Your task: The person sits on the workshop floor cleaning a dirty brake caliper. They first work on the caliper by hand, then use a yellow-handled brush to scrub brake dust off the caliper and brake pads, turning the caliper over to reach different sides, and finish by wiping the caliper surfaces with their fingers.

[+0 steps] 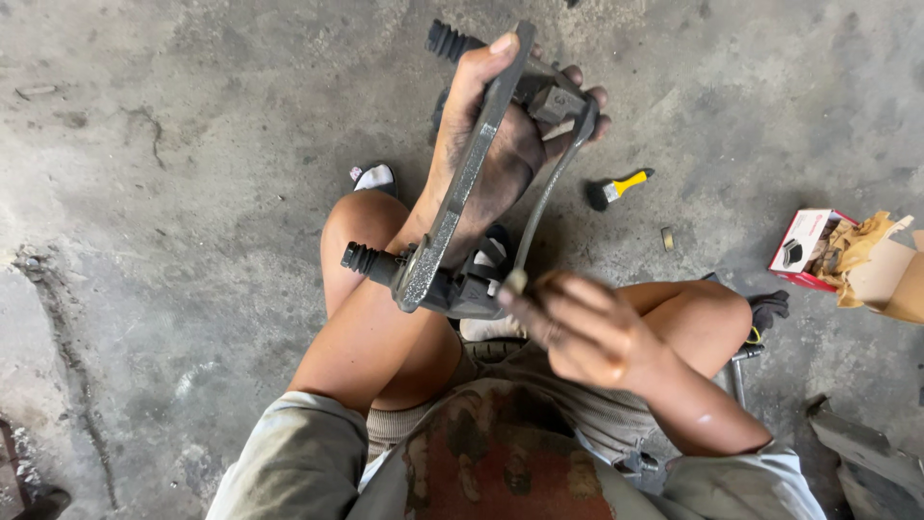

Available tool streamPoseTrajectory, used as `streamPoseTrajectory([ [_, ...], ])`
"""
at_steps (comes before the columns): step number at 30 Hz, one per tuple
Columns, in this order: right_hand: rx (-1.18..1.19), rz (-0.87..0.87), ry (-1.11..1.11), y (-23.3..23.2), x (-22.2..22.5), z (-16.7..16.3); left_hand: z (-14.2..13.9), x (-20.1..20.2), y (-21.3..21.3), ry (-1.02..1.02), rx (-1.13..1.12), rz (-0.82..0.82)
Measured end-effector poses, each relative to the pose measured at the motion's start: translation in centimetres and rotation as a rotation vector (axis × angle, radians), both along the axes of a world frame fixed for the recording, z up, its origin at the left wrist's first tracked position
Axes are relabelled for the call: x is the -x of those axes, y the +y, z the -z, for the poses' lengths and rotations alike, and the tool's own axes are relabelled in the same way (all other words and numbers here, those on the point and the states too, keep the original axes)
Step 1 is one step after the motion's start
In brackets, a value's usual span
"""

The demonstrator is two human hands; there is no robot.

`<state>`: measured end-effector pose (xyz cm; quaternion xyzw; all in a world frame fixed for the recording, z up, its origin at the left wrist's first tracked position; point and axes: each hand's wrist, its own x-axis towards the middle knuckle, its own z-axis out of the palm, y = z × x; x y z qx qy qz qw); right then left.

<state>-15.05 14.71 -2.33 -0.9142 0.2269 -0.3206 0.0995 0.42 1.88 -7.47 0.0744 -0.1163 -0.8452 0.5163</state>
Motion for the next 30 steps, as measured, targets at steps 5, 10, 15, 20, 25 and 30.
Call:
streamPoseTrajectory([
  [5, 0.061, 0.043, 0.007, -0.1, 0.3, 0.0, -0.1, 0.2, 0.0, -0.008, -0.003, -0.017],
  [10, 0.037, -0.07, -0.018, -0.4, 0.6, -0.3, -0.2, 0.4, -0.1, 0.0, 0.022, -0.004],
  [15, 0.018, -0.015, -0.054, -0.6, 0.7, -0.1, -0.2, 0.4, -0.2, 0.004, -0.003, 0.006],
  [20, 0.012, -0.02, -0.027, -0.6, 0.9, 0.3, -0.2, 0.5, -0.4, 0.021, -0.022, 0.032],
  [25, -0.022, -0.045, -0.017, -0.7, 1.2, -0.5, -0.3, 0.5, -0.4, 0.034, 0.013, 0.035],
  [30, -0.083, -0.032, 0.021, -0.7, 1.1, -1.2, 0.0, 0.4, -0.3, 0.022, -0.002, 0.006],
])
